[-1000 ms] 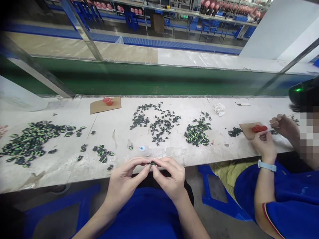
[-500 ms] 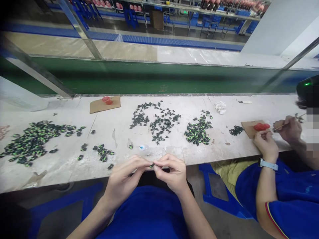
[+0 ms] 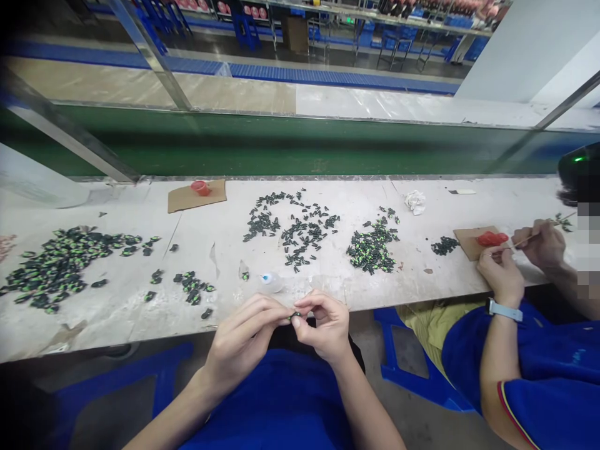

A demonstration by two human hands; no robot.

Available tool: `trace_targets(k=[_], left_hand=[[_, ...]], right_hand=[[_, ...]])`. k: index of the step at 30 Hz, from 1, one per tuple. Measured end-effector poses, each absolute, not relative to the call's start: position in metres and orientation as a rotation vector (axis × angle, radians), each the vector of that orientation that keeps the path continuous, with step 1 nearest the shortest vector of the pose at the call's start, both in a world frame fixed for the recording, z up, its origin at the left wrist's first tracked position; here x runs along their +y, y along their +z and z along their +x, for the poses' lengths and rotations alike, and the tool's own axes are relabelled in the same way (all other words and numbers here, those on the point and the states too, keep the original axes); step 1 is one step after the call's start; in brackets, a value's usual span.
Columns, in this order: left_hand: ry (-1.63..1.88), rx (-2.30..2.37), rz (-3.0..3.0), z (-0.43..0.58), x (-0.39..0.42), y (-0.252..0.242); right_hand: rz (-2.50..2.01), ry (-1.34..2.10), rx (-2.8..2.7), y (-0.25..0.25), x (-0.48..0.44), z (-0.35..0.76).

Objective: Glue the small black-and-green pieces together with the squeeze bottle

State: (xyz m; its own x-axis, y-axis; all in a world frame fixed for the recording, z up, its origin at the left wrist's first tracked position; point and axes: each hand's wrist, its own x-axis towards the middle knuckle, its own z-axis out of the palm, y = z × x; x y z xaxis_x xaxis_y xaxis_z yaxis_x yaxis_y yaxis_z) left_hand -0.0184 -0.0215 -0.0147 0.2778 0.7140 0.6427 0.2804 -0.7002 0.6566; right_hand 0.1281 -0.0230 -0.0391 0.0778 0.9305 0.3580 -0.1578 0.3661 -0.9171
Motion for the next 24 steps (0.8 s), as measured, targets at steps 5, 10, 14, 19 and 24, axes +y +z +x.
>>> trace_targets(k=[5, 10, 14, 19, 24], left_hand=[[1.308, 1.051, 2.032, -0.015, -0.026, -0.010], [1.275, 1.517, 1.884, -0.058, -0.027, -0.007], [1.202, 1.940, 1.867, -0.093, -0.008, -0.035], [1.008, 2.109, 1.926, -0.090, 0.014, -0.079], [1.013, 2.053, 2.052, -0.081, 0.017, -0.092]], right_hand=[[-1.007, 0.980, -1.336, -0.044, -0.016, 0.151], [-1.494, 0.454, -1.378, -0.054, 0.016, 0.205], [-1.705, -0.035, -1.461, -0.059, 0.035, 0.230], [-1.529, 0.213, -1.775, -0.062, 0.028, 0.180], [-1.294, 0.554, -1.998, -0.073, 0.028, 0.114]])
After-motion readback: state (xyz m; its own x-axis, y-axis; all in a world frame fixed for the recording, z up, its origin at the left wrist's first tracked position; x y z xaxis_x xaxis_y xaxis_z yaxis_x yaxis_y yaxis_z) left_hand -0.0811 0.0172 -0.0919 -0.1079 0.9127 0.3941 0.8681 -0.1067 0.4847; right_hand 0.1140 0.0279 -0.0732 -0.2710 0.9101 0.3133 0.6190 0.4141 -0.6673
